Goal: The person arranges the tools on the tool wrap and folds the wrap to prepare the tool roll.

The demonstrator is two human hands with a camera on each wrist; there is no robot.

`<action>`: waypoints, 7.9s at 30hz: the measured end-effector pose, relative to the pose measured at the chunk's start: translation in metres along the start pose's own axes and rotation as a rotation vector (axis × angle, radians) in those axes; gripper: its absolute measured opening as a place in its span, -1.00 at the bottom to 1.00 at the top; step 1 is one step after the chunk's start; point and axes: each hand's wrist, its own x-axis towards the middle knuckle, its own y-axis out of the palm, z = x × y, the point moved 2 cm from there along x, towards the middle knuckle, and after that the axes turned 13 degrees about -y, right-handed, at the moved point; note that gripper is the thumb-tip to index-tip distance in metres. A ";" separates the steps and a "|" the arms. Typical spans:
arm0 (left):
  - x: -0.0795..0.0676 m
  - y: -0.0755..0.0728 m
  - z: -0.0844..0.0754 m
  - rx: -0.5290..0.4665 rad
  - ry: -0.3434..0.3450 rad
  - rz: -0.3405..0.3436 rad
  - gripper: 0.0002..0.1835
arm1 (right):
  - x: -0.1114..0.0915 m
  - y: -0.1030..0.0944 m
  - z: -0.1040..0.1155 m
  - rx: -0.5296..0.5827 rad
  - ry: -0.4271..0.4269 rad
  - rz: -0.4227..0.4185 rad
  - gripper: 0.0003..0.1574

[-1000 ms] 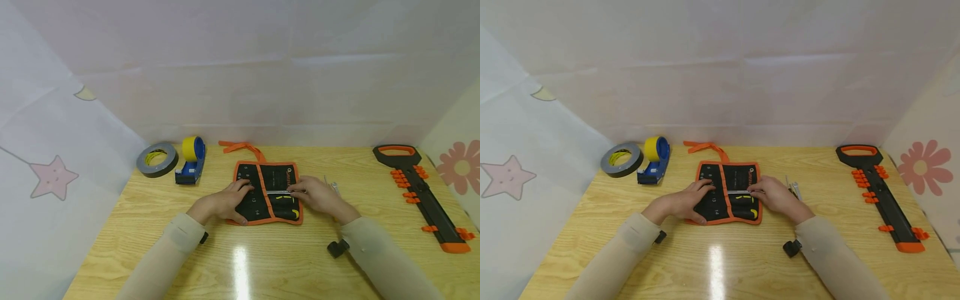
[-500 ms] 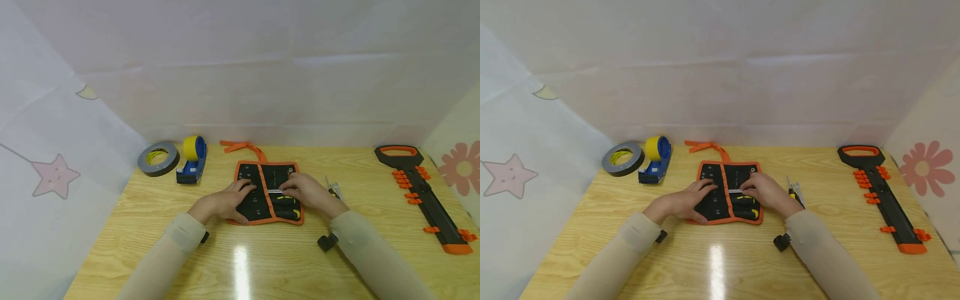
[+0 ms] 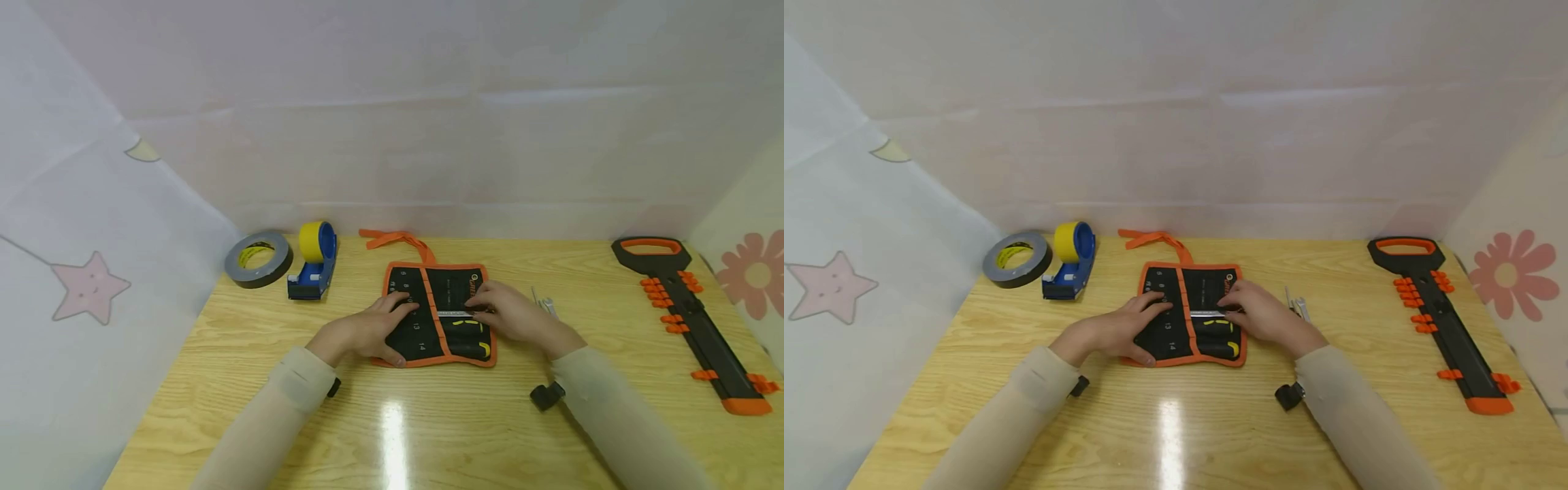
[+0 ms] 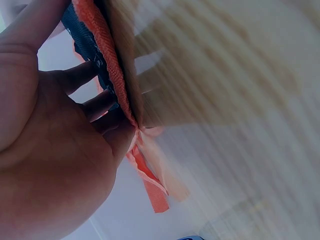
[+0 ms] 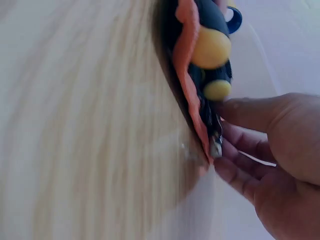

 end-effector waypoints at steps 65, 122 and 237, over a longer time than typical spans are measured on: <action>-0.001 0.001 0.004 0.007 0.016 0.007 0.17 | -0.064 -0.031 0.003 0.002 0.286 -0.176 -0.73; 0.002 0.002 0.003 0.039 0.008 0.007 0.18 | -0.105 -0.021 0.010 -0.007 0.541 -0.210 -0.62; 0.004 0.001 0.007 0.169 0.028 -0.042 0.17 | 0.035 0.008 -0.004 0.019 0.094 -0.086 -0.78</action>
